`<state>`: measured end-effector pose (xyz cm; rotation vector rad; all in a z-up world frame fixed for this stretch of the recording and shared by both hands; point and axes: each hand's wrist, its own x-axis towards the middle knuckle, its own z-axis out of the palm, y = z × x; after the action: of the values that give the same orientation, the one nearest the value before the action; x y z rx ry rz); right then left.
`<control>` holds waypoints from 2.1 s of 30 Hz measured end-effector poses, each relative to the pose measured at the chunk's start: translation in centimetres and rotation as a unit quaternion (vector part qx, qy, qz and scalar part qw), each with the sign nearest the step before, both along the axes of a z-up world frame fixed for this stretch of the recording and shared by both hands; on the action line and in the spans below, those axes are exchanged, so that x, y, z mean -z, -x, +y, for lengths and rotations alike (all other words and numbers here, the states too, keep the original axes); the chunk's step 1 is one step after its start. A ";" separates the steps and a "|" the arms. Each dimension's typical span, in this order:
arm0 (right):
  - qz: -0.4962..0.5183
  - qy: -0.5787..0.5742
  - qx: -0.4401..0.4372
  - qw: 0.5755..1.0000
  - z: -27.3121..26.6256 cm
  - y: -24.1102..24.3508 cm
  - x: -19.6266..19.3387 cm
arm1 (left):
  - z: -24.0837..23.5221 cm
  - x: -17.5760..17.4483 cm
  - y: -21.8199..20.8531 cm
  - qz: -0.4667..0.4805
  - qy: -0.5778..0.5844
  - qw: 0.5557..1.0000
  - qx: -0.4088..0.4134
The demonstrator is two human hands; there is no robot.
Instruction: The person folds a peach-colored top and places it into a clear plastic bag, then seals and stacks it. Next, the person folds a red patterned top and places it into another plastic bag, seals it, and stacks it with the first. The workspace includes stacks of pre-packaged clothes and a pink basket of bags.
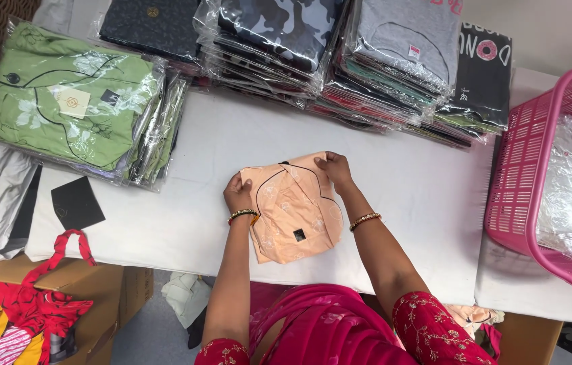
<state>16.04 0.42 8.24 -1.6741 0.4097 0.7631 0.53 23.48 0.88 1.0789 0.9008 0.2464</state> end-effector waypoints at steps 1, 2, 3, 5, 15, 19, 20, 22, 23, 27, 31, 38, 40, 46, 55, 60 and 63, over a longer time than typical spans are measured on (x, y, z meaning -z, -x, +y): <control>0.006 0.003 0.002 1.000 -0.1 0.3 0.6 | 0.0 -0.2 0.4 0.006 0.003 1.000 0.002; -0.014 0.003 -0.006 1.000 -0.3 0.6 1.2 | 0.0 -0.4 0.7 0.022 -0.022 0.999 0.013; -0.038 0.004 -0.012 0.999 -0.4 0.5 1.8 | 0.1 -0.7 0.5 0.034 -0.046 0.998 0.025; -0.031 0.001 -0.008 0.999 -0.7 0.7 2.5 | 0.4 -1.0 0.5 0.040 -0.035 0.998 0.032; -0.054 -0.108 0.005 0.993 -0.7 1.2 0.2 | 1.0 3.1 1.4 0.037 -0.049 0.997 0.052; -0.058 -0.031 -0.015 0.998 -1.2 1.1 0.9 | 1.5 2.4 0.3 0.031 -0.043 0.998 0.035; -0.025 -0.010 -0.034 0.999 -0.8 0.9 -0.2 | 1.6 1.0 -0.1 0.043 -0.011 0.999 0.010; 0.005 0.008 -0.053 0.999 -0.3 0.2 -1.4 | 2.0 -0.2 -0.9 0.051 0.019 0.998 -0.014; 0.021 0.021 -0.063 0.998 -0.2 0.0 -1.3 | 2.2 0.2 -1.0 0.060 0.040 0.997 -0.030; -0.029 -0.057 0.027 0.998 -0.8 -0.5 2.7 | 2.9 0.7 -1.5 0.051 0.055 0.996 -0.047; -0.060 -0.049 -0.003 0.997 -0.7 0.0 2.1 | 2.2 2.1 -1.9 0.065 0.010 0.996 -0.058; -0.010 -0.027 -0.042 0.999 -0.8 1.5 1.1 | 2.8 3.8 -1.1 0.060 -0.060 0.996 0.010; -0.012 -0.021 -0.039 0.999 -0.6 1.2 0.9 | 3.0 4.0 -1.8 0.042 -0.074 0.996 0.005; -0.017 -0.022 -0.034 0.999 -2.7 3.7 -0.6 | 0.7 1.6 1.4 0.042 -0.021 0.998 0.034; -0.001 0.027 -0.084 0.996 -8.0 10.7 -2.5 | -6.4 -1.9 13.3 0.131 -0.262 0.955 0.052; -0.036 0.033 -0.055 0.997 -8.1 12.7 -3.1 | -7.3 -3.2 13.7 0.196 -0.187 0.957 0.102; -0.039 0.089 -0.075 0.992 -8.3 13.2 -3.5 | -7.0 -4.0 13.8 0.219 -0.329 0.909 0.135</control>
<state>2.81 -7.83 11.77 -1.9124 0.3058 0.7868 -13.23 16.47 4.89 1.9274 1.0808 0.0704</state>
